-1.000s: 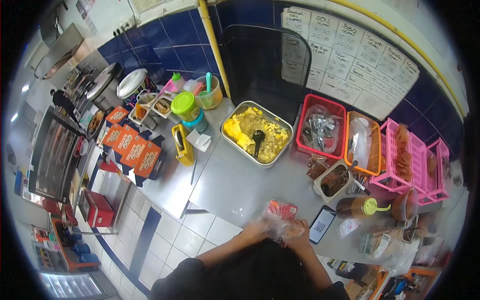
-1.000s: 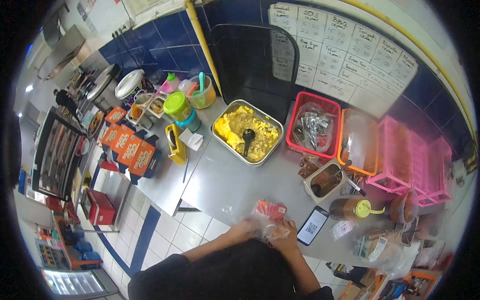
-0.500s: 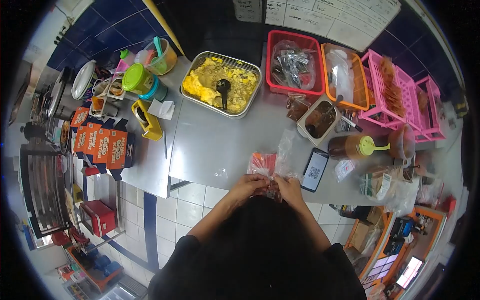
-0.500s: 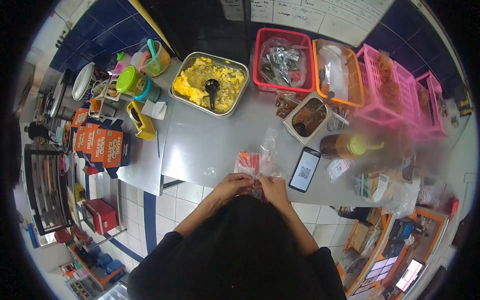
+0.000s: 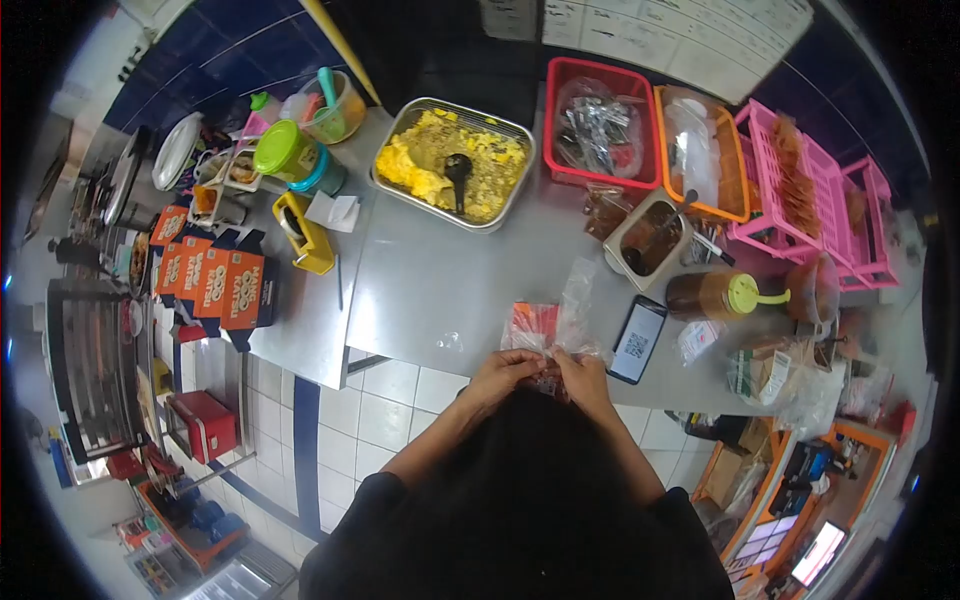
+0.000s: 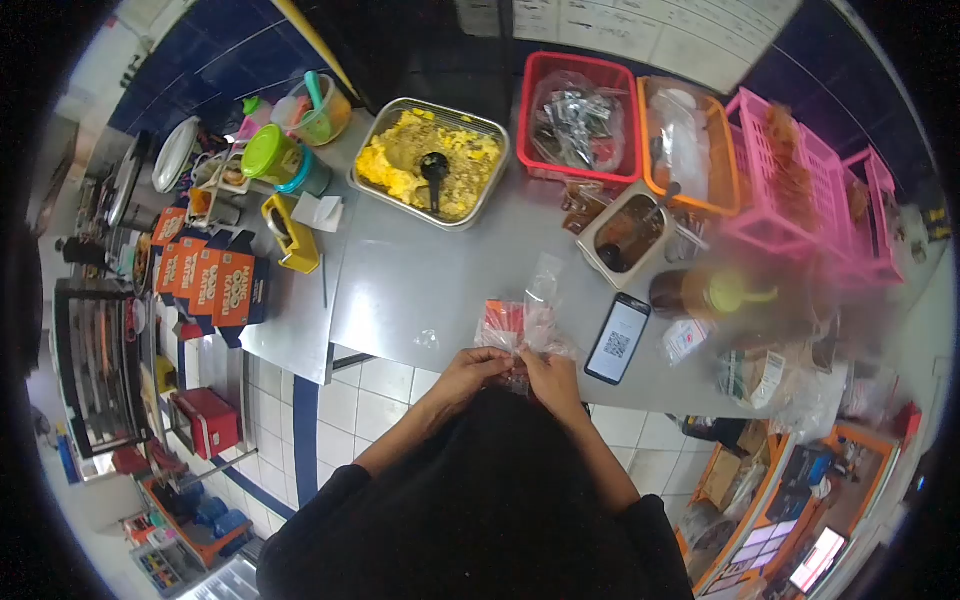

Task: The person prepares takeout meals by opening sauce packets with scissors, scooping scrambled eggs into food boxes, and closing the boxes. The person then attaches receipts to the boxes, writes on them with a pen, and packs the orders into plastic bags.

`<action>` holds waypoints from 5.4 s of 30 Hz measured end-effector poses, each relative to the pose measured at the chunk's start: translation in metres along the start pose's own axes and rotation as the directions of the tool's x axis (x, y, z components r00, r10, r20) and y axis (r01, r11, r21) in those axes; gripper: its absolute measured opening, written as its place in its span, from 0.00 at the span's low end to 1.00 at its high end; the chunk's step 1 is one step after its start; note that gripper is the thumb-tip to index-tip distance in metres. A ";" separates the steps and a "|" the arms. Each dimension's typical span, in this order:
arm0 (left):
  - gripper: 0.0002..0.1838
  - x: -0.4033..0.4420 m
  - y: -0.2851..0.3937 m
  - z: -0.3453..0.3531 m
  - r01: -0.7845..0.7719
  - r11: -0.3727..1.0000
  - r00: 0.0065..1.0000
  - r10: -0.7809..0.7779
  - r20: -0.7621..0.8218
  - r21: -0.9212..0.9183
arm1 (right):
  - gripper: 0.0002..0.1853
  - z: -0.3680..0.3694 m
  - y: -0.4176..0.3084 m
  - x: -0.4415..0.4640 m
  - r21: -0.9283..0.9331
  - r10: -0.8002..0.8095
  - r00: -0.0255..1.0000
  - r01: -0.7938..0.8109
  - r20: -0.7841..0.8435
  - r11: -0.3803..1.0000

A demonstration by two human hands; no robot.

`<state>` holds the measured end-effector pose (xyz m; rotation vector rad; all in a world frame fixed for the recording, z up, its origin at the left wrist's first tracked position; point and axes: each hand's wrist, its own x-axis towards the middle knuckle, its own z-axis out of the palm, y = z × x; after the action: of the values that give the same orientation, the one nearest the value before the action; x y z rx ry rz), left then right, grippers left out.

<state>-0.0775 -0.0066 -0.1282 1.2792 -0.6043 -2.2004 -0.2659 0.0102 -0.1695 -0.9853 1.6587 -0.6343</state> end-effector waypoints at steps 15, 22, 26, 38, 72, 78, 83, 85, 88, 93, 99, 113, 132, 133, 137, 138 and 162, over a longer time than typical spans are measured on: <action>0.10 -0.006 -0.014 0.013 -0.348 0.406 0.744 0.668 -0.015 0.845 | 0.24 0.000 -0.001 0.010 0.136 0.001 1.000 0.001 -0.009 0.991; 0.10 0.029 -0.023 -0.020 -0.197 0.042 0.667 0.738 0.102 0.980 | 0.16 0.004 -0.030 -0.010 -0.208 -0.530 0.845 0.508 -0.066 0.836; 0.08 0.036 0.040 -0.048 -0.151 0.027 0.661 0.746 0.081 0.988 | 0.09 0.000 0.036 -0.023 -0.428 -0.714 0.676 0.709 0.183 0.561; 0.11 -0.020 0.014 0.139 -0.913 -0.320 0.122 0.373 0.920 0.251 | 0.11 -0.079 0.013 -0.187 0.020 -0.451 0.649 0.583 -0.613 0.812; 0.11 -0.007 -0.326 0.540 -0.800 0.192 0.534 -0.201 0.821 0.568 | 0.15 -0.957 0.359 -0.708 -0.367 -0.353 -0.646 -0.120 -0.676 0.922; 0.12 -0.002 -0.302 0.536 -0.652 0.221 0.738 -0.032 0.674 0.725 | 0.19 -1.051 0.460 -0.721 0.067 -0.378 -0.584 -0.599 -0.719 0.798; 0.15 0.011 -0.311 0.524 -0.659 0.203 0.741 0.015 0.671 0.724 | 0.23 -1.102 0.616 -0.717 -0.011 -0.240 -0.591 -0.364 -0.770 0.931; 0.16 0.017 -0.317 0.522 -0.605 0.201 0.782 -0.030 0.623 0.770 | 0.24 -1.091 0.588 -0.716 0.016 0.019 -0.576 0.011 -0.817 1.000; 0.14 0.013 -0.315 0.544 -0.573 0.257 0.789 -0.083 0.609 0.778 | 0.26 -1.088 0.558 -0.722 -0.011 0.286 -0.488 0.518 -0.825 0.855; 0.12 0.021 -0.316 0.557 -0.601 0.244 0.770 -0.079 0.633 0.761 | 0.25 -1.085 0.563 -0.728 -0.247 0.197 -0.525 0.657 -0.828 0.712; 0.12 0.027 -0.307 0.569 -0.527 0.031 0.839 -0.143 0.525 0.849 | 0.21 -1.075 0.523 -0.738 -0.210 -0.094 -0.641 0.106 -0.762 0.972; 0.15 0.027 -0.320 0.586 -0.511 0.096 0.824 -0.228 0.519 0.854 | 0.20 -1.053 0.371 -0.702 -0.290 0.094 -0.446 0.714 -0.890 0.638; 0.18 0.033 -0.304 0.573 -0.442 0.021 0.868 -0.243 0.433 0.897 | 0.28 -1.061 0.630 -0.749 0.048 -0.239 -0.364 -0.627 -0.900 0.777; 0.17 0.038 -0.308 0.562 -0.491 0.067 0.842 -0.220 0.493 0.868 | 0.28 -1.066 0.619 -0.726 0.013 -0.267 -0.327 -0.653 -0.907 0.757; 0.15 0.032 -0.302 0.537 -0.529 0.017 0.840 -0.137 0.526 0.849 | 0.25 -1.058 0.522 -0.581 -0.153 -0.402 -0.381 -0.539 -0.832 0.828; 0.16 0.034 -0.300 0.524 -0.512 0.008 0.854 -0.100 0.510 0.859 | 0.24 -1.038 0.489 -0.534 -0.219 -0.420 -0.413 -0.452 -0.808 0.865; 0.42 -0.187 0.117 -0.391 0.524 0.565 -0.510 0.807 -0.297 0.637 | 0.16 0.033 0.009 -0.100 -0.285 -0.214 0.895 0.339 0.392 0.896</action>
<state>0.3710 -0.0234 -0.1131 2.3341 -0.7724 0.8281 -0.2272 0.1025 -0.1356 -1.5239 1.3380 -0.3229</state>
